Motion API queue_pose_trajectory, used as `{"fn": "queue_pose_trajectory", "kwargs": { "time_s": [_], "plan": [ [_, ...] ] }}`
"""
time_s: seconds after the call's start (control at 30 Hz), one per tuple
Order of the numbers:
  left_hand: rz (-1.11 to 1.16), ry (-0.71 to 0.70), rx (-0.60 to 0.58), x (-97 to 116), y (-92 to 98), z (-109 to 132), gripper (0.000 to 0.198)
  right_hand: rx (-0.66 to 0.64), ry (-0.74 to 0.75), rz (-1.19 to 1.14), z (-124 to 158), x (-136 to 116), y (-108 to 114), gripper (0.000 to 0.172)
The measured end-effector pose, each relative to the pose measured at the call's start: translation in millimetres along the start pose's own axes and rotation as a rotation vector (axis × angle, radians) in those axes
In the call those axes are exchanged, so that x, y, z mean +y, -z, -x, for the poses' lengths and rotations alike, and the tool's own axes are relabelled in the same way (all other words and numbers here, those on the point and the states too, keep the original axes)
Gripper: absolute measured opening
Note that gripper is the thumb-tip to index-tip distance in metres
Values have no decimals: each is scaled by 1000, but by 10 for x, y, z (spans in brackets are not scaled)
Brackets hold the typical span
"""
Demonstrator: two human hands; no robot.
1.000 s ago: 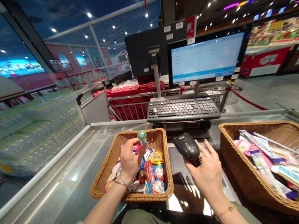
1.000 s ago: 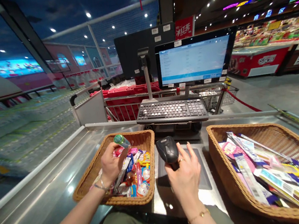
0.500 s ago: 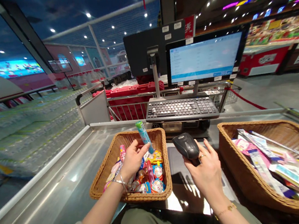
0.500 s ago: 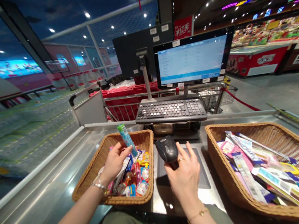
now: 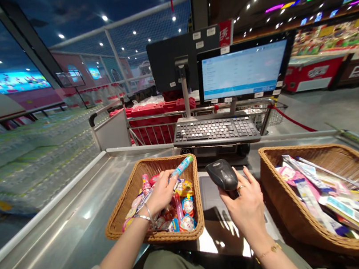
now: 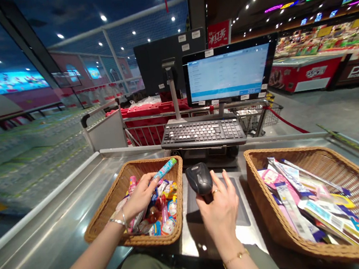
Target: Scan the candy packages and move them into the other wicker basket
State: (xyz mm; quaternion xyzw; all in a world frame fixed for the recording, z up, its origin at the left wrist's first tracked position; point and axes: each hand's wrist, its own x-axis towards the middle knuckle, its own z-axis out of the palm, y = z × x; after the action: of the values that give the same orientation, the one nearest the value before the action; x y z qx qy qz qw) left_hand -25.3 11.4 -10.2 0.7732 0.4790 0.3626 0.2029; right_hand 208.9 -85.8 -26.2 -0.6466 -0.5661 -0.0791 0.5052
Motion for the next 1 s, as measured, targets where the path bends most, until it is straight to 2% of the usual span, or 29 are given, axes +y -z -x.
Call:
{"fn": "queue_pose_trajectory", "kwargs": {
  "time_s": [0.17, 0.37, 0.7, 0.83, 1.0],
  "plan": [
    [14, 94, -120, 119, -70, -6, 33, 11, 5, -5, -1, 25, 7, 19],
    [-85, 83, -147, 221, -110, -27, 33, 23, 2, -13, -5, 72, 36, 20],
    [-511, -125, -47, 202, -218, -42, 31, 40, -2, -2, -7, 133, 95, 24],
    [-658, -141, 8, 349, -227, -36, 30, 59, -19, 6, -9, 150, 118, 27],
    [-770, -157, 178, 598, -278, -44, 23, 77, -4, 1, -13, 194, 148, 29]
  ]
}}
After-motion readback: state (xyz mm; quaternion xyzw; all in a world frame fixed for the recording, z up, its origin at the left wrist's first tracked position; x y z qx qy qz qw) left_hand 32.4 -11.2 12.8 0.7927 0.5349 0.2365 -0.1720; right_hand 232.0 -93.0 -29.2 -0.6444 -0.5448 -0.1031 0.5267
